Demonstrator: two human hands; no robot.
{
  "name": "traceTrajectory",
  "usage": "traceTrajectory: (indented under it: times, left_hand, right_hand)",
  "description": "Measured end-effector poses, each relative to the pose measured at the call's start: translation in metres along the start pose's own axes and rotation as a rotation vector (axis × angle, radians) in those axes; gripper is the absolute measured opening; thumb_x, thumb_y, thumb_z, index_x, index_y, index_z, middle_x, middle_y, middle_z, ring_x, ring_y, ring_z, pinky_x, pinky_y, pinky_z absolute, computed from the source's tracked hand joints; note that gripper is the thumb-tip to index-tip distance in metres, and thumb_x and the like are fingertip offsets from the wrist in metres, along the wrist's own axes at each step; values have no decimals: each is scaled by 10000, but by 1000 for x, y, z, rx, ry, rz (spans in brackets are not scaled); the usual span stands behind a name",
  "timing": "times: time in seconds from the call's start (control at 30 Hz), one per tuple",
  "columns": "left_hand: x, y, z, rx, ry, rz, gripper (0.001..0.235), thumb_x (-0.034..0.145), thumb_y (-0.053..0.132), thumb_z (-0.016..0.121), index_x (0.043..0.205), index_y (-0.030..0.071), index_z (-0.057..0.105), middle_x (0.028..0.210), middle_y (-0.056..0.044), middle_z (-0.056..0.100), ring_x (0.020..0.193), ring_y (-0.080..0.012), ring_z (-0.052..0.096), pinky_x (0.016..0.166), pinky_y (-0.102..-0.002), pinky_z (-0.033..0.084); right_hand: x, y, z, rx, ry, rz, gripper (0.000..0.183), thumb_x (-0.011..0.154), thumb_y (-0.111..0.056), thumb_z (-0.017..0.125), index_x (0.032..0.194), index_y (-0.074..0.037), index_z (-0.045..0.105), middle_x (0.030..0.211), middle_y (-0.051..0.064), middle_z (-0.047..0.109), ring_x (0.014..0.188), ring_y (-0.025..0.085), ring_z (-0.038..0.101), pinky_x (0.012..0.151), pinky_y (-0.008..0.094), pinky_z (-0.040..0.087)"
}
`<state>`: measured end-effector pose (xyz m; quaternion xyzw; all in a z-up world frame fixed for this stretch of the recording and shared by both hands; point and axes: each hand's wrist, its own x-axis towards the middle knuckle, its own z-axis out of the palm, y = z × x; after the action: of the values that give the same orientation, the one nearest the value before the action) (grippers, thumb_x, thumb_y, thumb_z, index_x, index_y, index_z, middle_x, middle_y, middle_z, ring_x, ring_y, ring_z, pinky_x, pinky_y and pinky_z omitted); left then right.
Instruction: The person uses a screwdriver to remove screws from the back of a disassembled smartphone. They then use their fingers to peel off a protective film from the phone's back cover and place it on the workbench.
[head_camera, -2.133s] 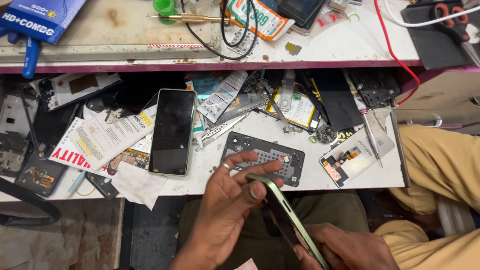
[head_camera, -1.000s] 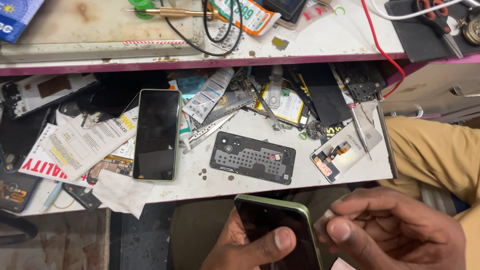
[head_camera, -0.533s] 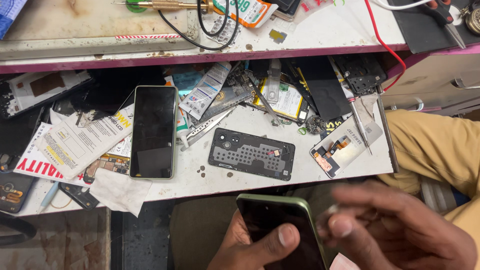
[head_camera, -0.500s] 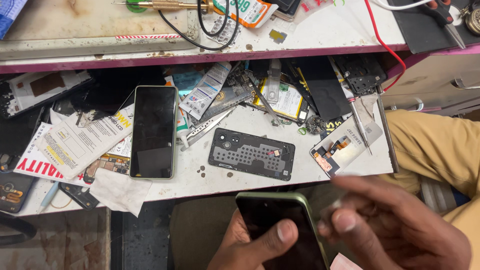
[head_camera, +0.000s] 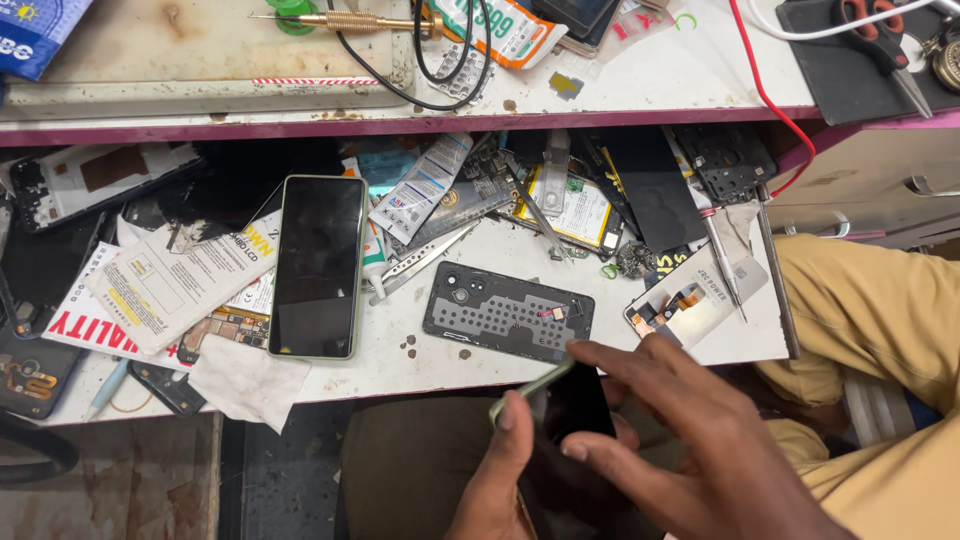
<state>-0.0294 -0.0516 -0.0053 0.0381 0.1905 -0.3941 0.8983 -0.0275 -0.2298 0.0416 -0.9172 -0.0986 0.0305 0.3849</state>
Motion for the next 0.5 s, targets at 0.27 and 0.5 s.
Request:
traceTrajectory:
  times: [0.27, 0.5]
  left_hand:
    - [2, 6, 8, 232, 351, 139, 979, 828, 801, 347, 1398, 47, 602, 1016, -162, 745, 865, -232, 736, 779, -379, 622]
    - [-1, 13, 26, 195, 346, 128, 937, 883, 775, 353, 1416, 43, 594, 1064, -169, 733, 885, -225, 736, 801, -373, 625]
  right_hand:
    - [-4, -5, 14, -71, 79, 66, 689, 750, -336, 915, 1363, -123, 685, 853, 30, 609, 781, 145, 634, 763, 297, 577]
    - [-4, -5, 16, -46, 134, -32, 636, 770, -308, 891, 1330, -104, 667, 855, 9, 643, 769, 116, 647, 692, 259, 566]
